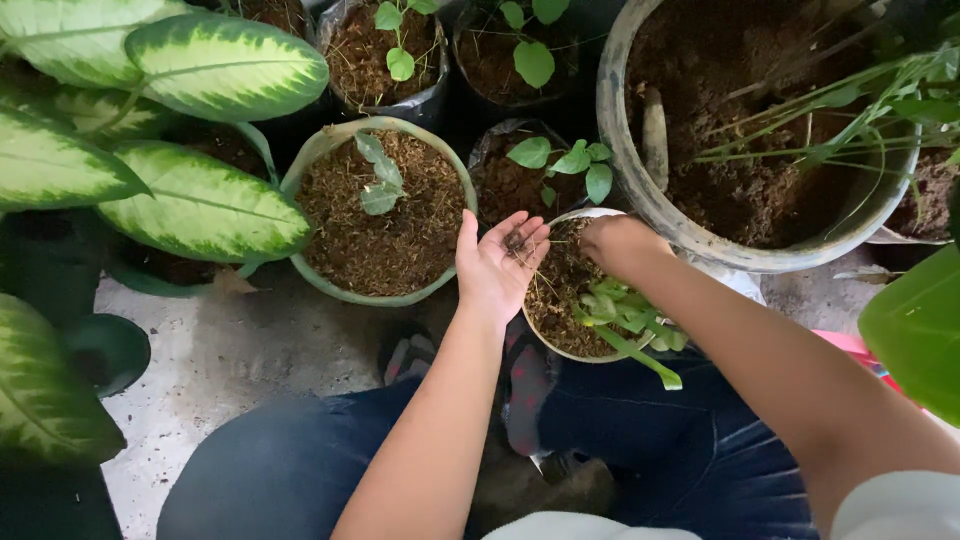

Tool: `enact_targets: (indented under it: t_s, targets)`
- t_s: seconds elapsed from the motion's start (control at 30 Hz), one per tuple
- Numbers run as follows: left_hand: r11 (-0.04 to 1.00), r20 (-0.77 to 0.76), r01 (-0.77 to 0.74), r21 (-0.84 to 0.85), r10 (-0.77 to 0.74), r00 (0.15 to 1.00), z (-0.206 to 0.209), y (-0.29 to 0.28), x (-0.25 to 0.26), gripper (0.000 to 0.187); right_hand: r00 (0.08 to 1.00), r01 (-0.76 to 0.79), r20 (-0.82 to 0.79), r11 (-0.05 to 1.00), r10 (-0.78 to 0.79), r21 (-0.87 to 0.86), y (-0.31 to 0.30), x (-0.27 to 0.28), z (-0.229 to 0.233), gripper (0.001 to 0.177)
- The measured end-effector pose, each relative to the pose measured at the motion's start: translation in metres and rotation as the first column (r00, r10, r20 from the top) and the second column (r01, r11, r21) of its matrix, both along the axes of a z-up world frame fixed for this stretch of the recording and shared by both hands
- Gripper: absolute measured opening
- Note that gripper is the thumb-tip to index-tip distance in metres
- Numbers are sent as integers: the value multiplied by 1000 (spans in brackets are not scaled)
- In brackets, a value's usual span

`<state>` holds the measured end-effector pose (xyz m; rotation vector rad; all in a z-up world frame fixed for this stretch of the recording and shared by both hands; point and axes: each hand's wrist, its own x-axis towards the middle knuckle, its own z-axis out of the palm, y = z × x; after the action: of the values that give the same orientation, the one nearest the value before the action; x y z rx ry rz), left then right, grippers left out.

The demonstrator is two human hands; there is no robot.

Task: Removing small debris and dried leaves from the soil of various potted plants by hand

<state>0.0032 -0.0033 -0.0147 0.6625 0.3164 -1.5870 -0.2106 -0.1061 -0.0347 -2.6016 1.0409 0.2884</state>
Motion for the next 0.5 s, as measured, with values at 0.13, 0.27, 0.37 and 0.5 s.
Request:
enact_targets:
  t_s: [0.13, 0.27, 0.37, 0.5]
  targets:
    - [1000, -1, 3, 11, -3, 1000, -1, 0, -1, 82, 999, 19, 40, 999, -18, -32, 9, -4, 9, 19]
    - [999, -3, 13, 33, -13, 1000, 2, -3, -2, 83, 987, 147, -65, 988, -150, -49, 10, -4, 5, 17]
    - [999, -6, 0, 35, 1, 1000, 1, 0, 1, 82, 953, 265, -156, 964, -259, 23, 8, -10, 1, 21]
    - [999, 18, -15, 32, 14, 1000, 9, 1, 1, 81, 913, 284, -283, 956, -292, -70, 15, -19, -4, 35]
